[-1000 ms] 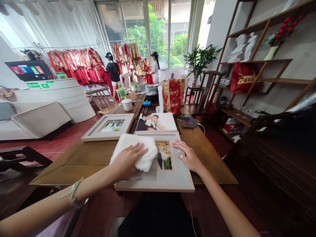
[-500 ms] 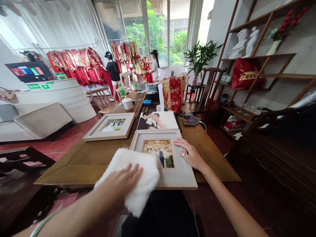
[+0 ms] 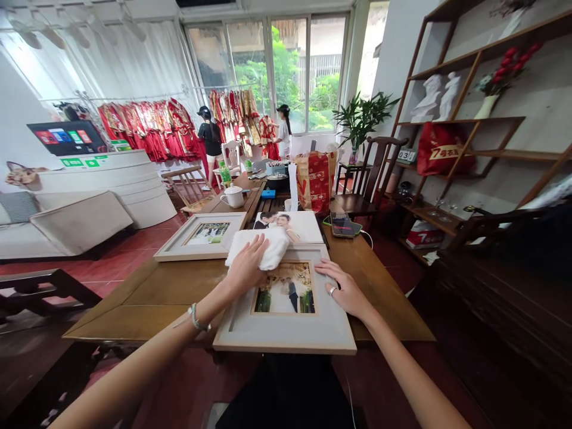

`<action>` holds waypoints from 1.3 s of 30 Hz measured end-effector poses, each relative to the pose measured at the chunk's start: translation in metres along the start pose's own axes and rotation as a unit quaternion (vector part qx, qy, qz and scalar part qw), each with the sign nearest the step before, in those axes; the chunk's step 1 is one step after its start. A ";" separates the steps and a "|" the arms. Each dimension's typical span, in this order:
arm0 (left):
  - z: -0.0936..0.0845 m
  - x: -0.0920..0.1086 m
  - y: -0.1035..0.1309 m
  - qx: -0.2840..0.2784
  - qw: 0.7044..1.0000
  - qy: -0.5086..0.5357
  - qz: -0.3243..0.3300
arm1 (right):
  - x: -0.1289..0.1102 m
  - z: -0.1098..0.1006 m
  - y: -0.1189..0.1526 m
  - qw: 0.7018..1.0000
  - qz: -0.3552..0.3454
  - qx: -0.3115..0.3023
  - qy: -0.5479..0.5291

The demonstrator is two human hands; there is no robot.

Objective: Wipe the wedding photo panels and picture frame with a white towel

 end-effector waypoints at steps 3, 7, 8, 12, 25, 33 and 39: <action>0.006 -0.003 -0.009 -0.006 1.000 -0.003 0.011 | 0.000 0.000 0.000 1.000 0.005 0.001 -0.005; 0.003 0.013 0.018 -0.048 0.998 -0.014 0.028 | 0.002 0.001 0.000 1.000 0.012 -0.003 -0.006; 0.001 0.021 0.031 -0.065 0.997 -0.019 0.032 | 0.002 0.001 -0.001 1.000 0.012 -0.003 -0.005; -0.003 0.060 0.097 -0.195 0.979 -0.022 0.055 | 0.001 0.002 -0.001 1.000 0.008 -0.005 0.001; 0.015 0.022 0.031 -0.046 0.998 0.011 0.031 | 0.003 0.001 0.000 1.000 0.004 0.002 -0.004; 0.012 0.014 0.007 -0.080 0.995 -0.035 0.050 | 0.006 0.001 -0.001 1.000 0.009 -0.001 -0.015; 0.000 0.051 0.102 -0.219 0.973 -0.031 0.066 | 0.002 0.001 -0.001 1.000 0.005 0.004 -0.004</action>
Point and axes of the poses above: each hand's wrist, its own y-axis away from the middle knuckle, its own z-axis out of the palm, x = y × z, the point moved 10 cm from there along -y, towards the middle knuckle, and after that the axes turned 2 degrees about -x, right-handed, at the moved point
